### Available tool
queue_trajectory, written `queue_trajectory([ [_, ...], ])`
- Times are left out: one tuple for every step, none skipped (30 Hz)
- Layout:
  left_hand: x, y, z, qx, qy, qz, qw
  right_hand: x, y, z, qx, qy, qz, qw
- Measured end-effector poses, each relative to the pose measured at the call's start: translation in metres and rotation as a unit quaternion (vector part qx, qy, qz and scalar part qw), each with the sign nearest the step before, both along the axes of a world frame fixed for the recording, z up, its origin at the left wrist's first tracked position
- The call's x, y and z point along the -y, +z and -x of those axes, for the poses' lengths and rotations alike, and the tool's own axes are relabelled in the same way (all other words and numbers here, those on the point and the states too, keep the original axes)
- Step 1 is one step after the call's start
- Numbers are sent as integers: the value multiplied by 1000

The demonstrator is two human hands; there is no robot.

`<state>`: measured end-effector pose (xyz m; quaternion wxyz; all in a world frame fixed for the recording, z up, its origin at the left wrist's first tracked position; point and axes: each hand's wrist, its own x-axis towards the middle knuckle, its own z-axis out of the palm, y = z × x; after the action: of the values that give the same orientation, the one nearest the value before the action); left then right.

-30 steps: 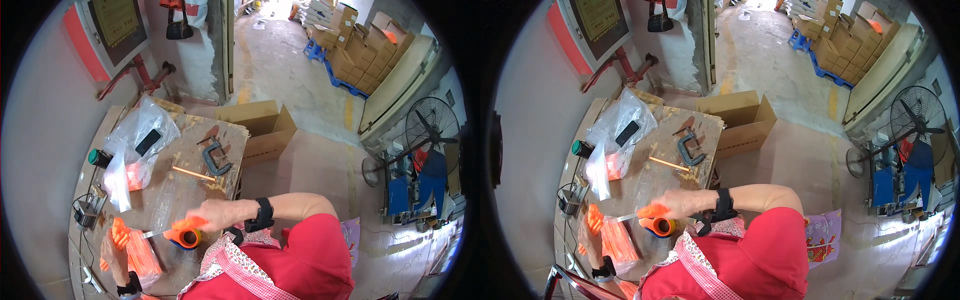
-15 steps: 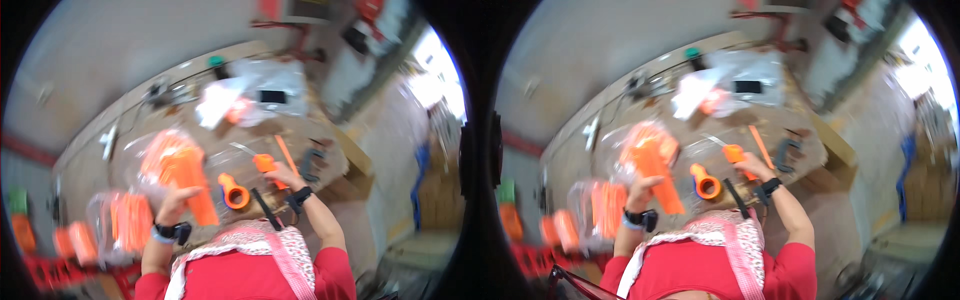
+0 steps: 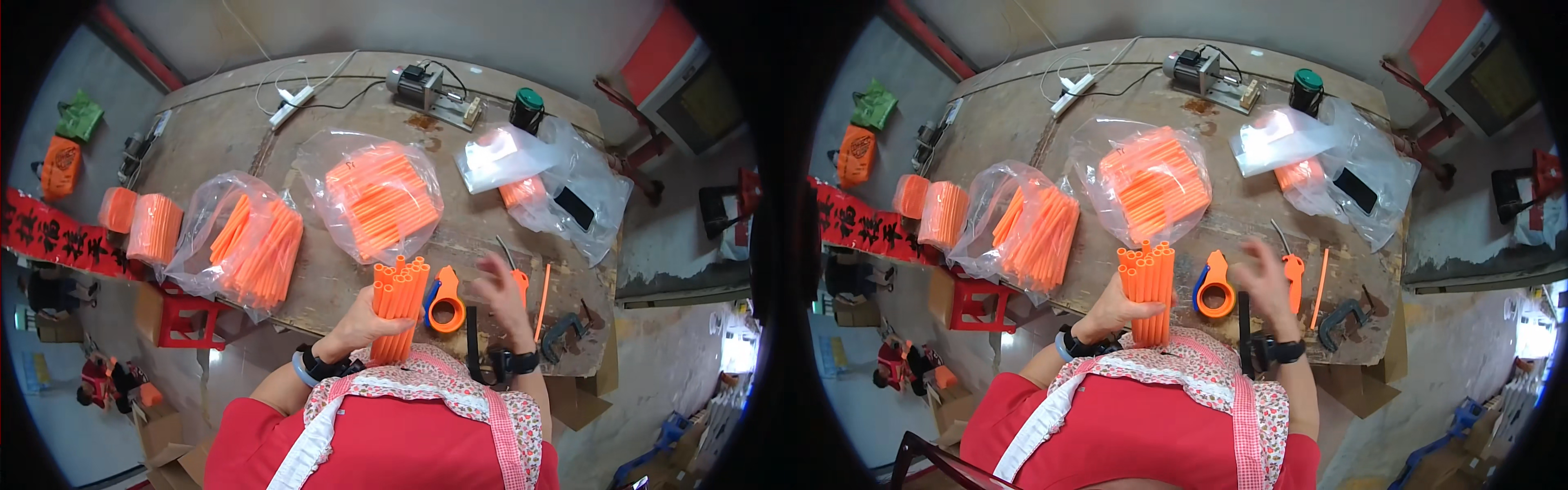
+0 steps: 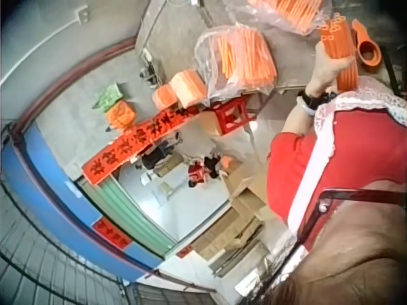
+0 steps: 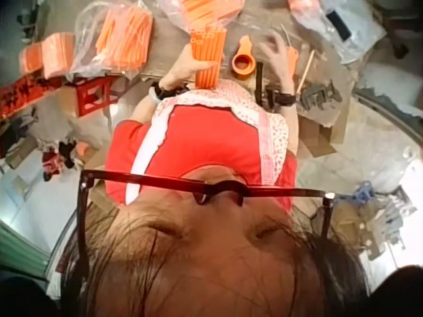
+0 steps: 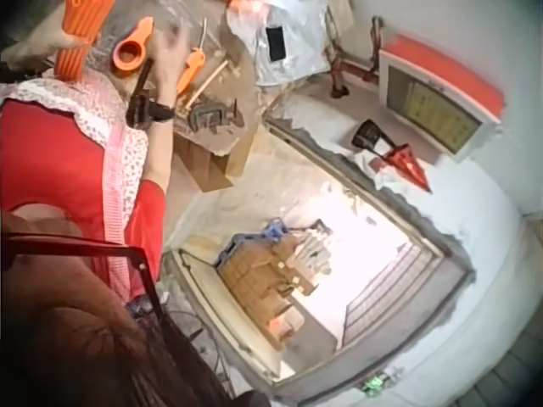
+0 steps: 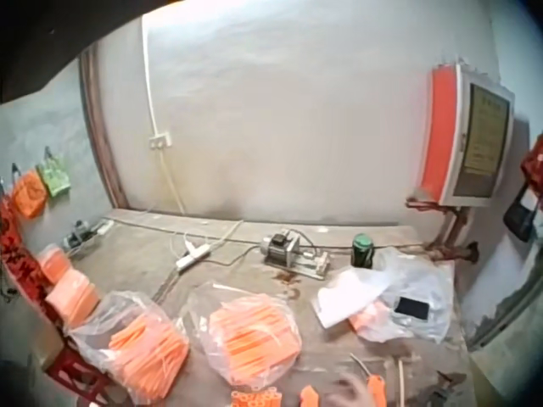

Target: The person gathers, aligns, and groups plastic tubes into bundles by hand.

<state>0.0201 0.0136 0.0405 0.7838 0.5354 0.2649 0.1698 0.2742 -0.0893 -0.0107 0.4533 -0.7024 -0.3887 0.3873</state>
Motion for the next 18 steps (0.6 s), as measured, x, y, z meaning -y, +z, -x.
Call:
queue_trajectory([
  [5, -4, -1, -13, 3, -1, 1000, -11, 24, 28, -153, 71, -75, 983],
  [9, -6, -2, -24, 5, -3, 1000, -18, 44, 50, -170, 123, -98, 973],
  [11, -4, -3, -26, 3, 2, 1000, -22, 53, 66, -189, 174, -121, 959],
  [10, 2, -4, -21, -25, -7, 999, -26, 54, 74, -190, 169, -119, 960],
  [9, 6, -4, -15, -53, -17, 998, -28, 54, 81, -274, 189, -110, 937],
  [7, 4, 1, -17, -51, -17, 998, -32, 52, 84, -357, 213, -102, 904],
  [4, 0, 8, -17, -66, 7, 998, -33, 52, 82, -358, 215, -101, 903],
  [1, -3, 14, -17, -82, 32, 996, -32, 51, 78, -365, 225, -80, 900],
  [2, -5, 19, -18, -80, 32, 996, -31, 51, 75, -372, 234, -58, 896],
  [3, -7, 24, -22, -78, 36, 996, -31, 52, 73, -373, 236, -57, 895],
  [3, -8, 26, -25, -76, 39, 996, -31, 54, 72, -371, 246, -64, 893],
  [4, -8, 27, -26, -77, 40, 996, -30, 55, 72, -368, 254, -71, 892],
  [4, -6, 28, -23, -68, 51, 996, -30, 55, 73, -369, 253, -70, 892],
  [5, -6, 28, -20, -60, 61, 996, -30, 56, 74, -373, 251, -75, 890],
  [4, -6, 28, -20, -62, 61, 996, -31, 56, 74, -377, 249, -80, 889],
  [4, -7, 28, -15, -58, 64, 996, -31, 55, 73, -376, 247, -81, 889],
  [4, -8, 28, -10, -55, 68, 996, -31, 52, 73, -385, 250, -79, 885],
  [4, -9, 28, -9, -57, 68, 996, -31, 50, 72, -394, 253, -77, 880],
])
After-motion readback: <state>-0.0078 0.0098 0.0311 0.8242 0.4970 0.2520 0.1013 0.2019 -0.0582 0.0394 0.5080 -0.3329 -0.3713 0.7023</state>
